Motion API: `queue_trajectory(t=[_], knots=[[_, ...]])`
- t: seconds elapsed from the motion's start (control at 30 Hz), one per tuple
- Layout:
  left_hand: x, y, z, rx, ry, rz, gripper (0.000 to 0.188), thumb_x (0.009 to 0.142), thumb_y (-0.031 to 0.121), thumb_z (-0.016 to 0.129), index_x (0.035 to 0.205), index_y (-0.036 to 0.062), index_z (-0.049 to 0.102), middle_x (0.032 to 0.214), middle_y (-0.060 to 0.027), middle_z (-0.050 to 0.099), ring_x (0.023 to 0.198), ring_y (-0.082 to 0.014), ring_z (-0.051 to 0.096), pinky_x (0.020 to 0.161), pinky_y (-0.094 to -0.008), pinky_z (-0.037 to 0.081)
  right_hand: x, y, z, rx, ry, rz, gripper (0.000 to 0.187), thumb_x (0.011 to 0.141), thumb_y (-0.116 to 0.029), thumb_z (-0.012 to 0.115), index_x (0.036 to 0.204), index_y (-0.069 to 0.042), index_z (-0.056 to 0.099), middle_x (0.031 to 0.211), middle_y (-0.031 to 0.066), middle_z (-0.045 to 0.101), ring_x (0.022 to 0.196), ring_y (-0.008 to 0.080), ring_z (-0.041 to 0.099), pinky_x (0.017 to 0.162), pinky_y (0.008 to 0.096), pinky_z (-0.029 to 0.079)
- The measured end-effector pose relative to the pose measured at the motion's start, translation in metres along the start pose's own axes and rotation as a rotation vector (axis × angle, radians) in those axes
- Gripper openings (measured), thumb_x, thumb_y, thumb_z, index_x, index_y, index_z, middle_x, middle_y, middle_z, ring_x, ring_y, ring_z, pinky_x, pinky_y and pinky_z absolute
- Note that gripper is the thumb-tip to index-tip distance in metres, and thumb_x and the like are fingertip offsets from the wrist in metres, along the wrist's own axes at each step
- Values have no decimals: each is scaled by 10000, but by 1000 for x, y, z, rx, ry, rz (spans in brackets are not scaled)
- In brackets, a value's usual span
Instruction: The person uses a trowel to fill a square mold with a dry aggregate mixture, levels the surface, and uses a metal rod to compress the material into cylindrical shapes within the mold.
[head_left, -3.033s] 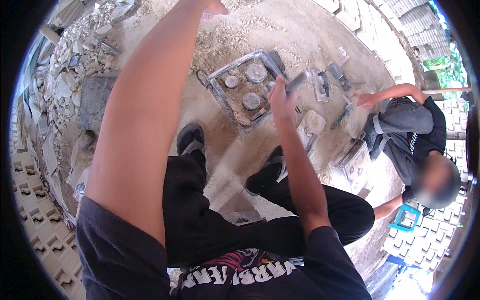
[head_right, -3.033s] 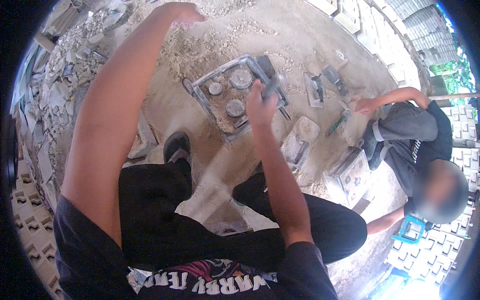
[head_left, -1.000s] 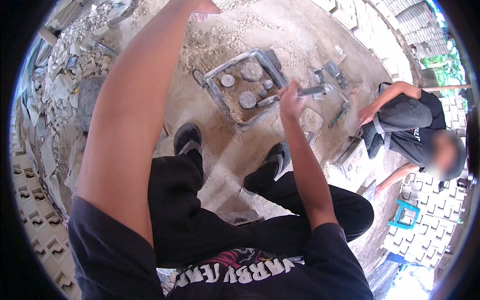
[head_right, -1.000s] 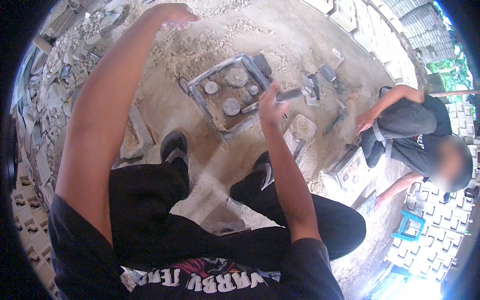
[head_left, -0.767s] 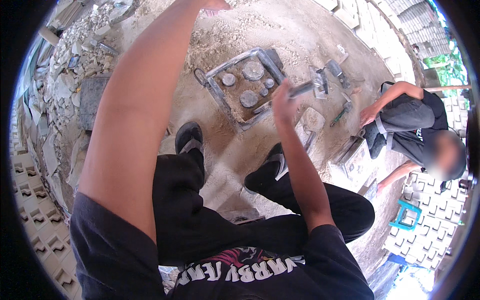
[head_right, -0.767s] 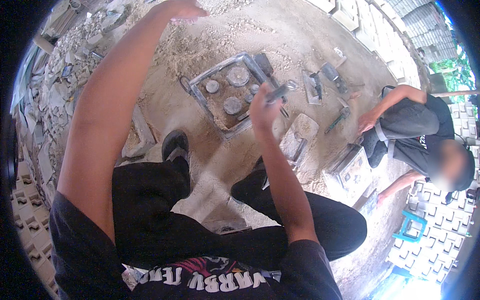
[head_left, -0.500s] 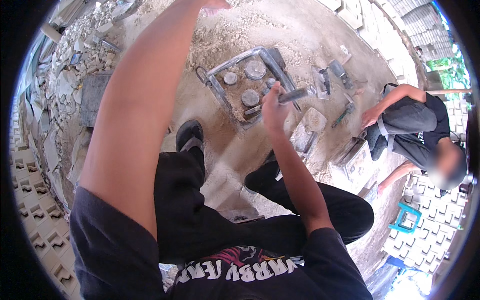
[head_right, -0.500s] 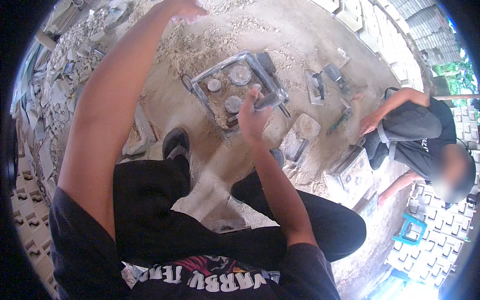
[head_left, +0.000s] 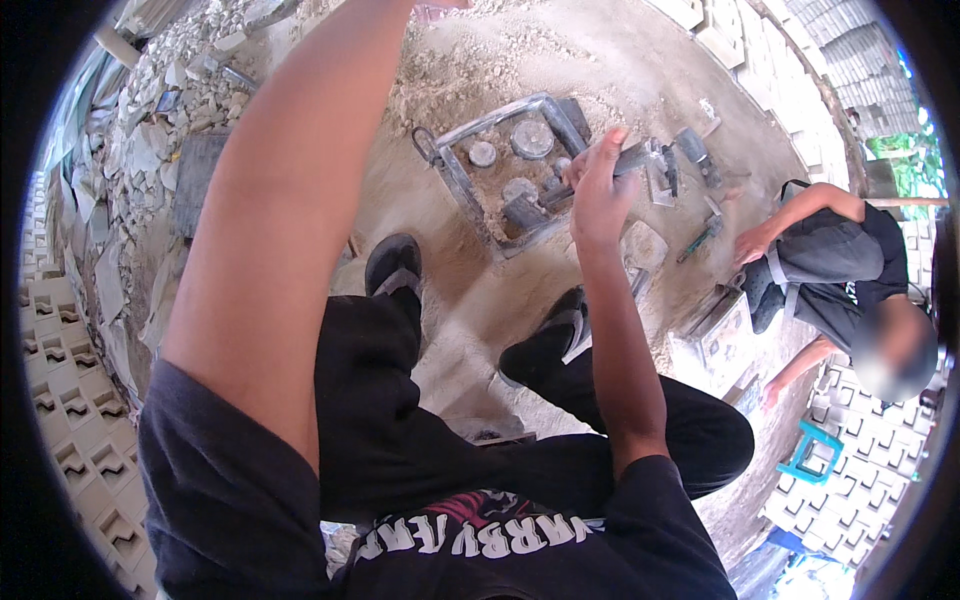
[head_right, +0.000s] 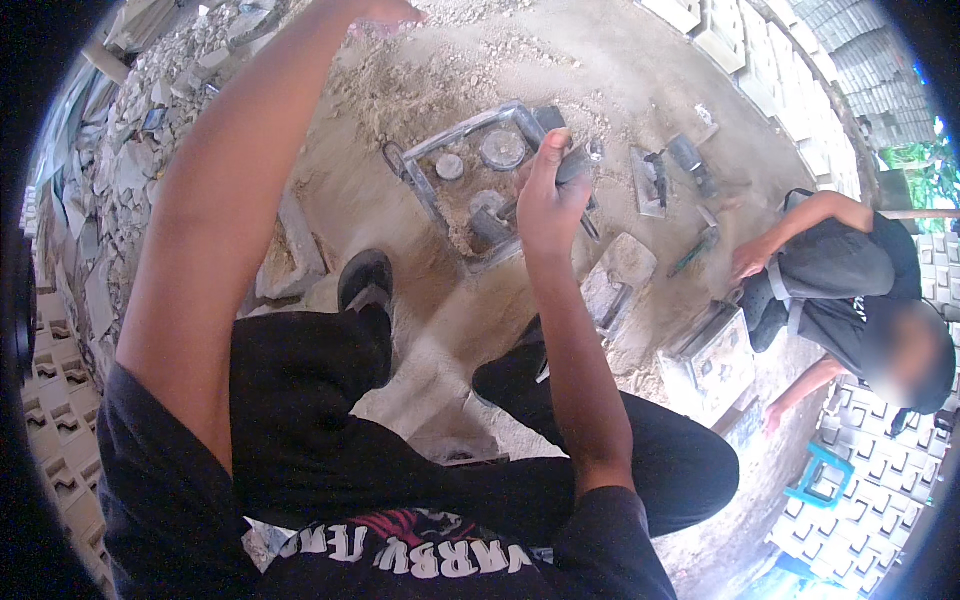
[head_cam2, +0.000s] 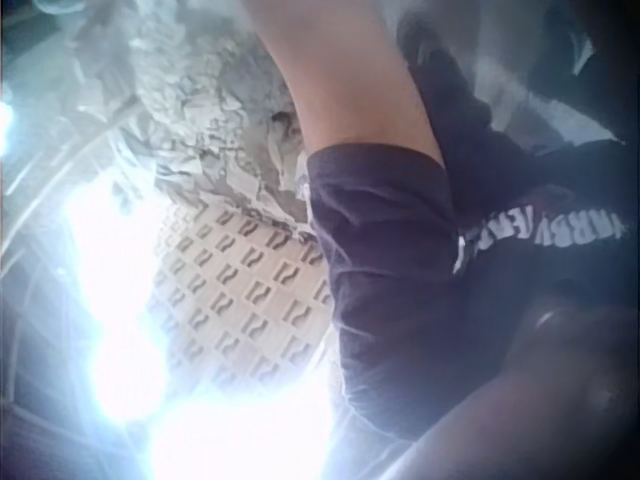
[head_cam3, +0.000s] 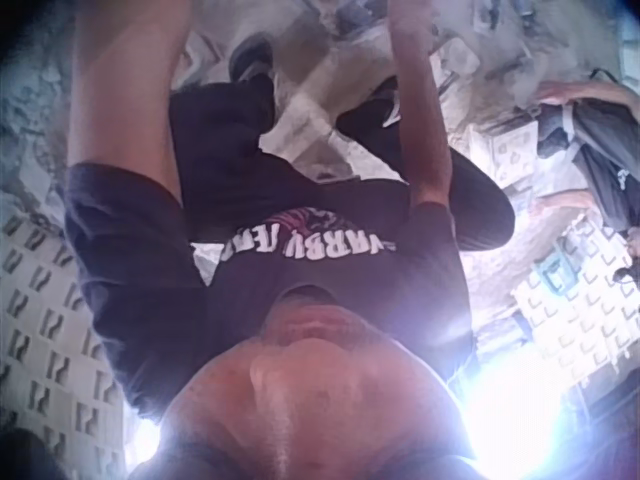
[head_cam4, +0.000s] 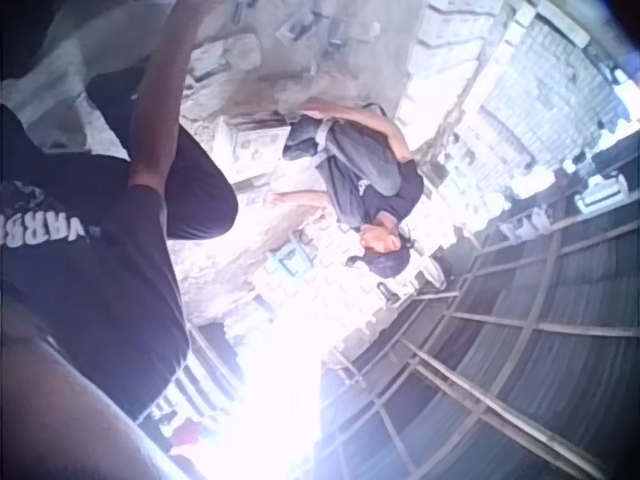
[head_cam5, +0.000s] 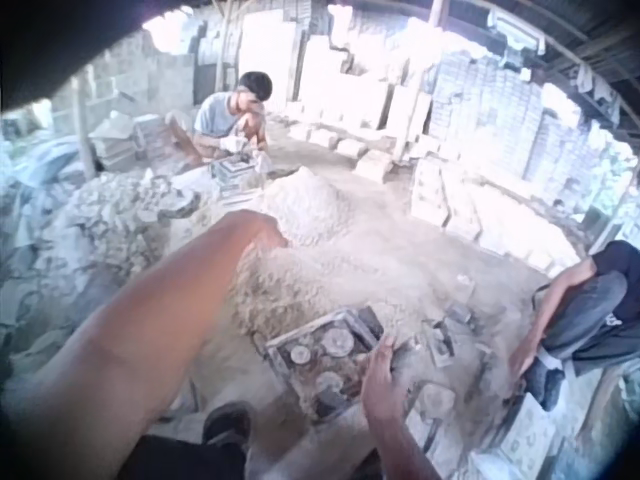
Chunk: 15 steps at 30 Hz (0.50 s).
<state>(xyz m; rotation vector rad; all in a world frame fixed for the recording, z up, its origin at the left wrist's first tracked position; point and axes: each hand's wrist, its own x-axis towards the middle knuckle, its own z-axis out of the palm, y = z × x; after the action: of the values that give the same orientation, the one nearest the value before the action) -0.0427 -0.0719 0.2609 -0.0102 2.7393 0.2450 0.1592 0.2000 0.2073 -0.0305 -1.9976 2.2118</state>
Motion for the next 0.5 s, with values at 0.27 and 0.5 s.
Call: queue_trajectory(t=[0.27, 0.5], knots=[[3, -8, 3, -21, -50, 21, 602, 776, 518, 621, 1225, 118, 635, 1265, -84, 623, 1103, -259, 605, 928, -431, 460, -7, -8, 3, -10, -340, -34, 460, 1019, -337, 476, 617, -121, 423, 495, -34, 362, 437, 71, 333, 420, 270, 274], [11, -11, 5, -79, -94, 32, 596, 771, 514, 632, 1222, 124, 638, 1261, -80, 625, 1093, -258, 609, 924, -434, 459, -10, -18, 24, 4, -82, -198, 544, 1018, -359, 471, 523, -154, 381, 453, -36, 382, 381, 61, 354, 358, 257, 241]])
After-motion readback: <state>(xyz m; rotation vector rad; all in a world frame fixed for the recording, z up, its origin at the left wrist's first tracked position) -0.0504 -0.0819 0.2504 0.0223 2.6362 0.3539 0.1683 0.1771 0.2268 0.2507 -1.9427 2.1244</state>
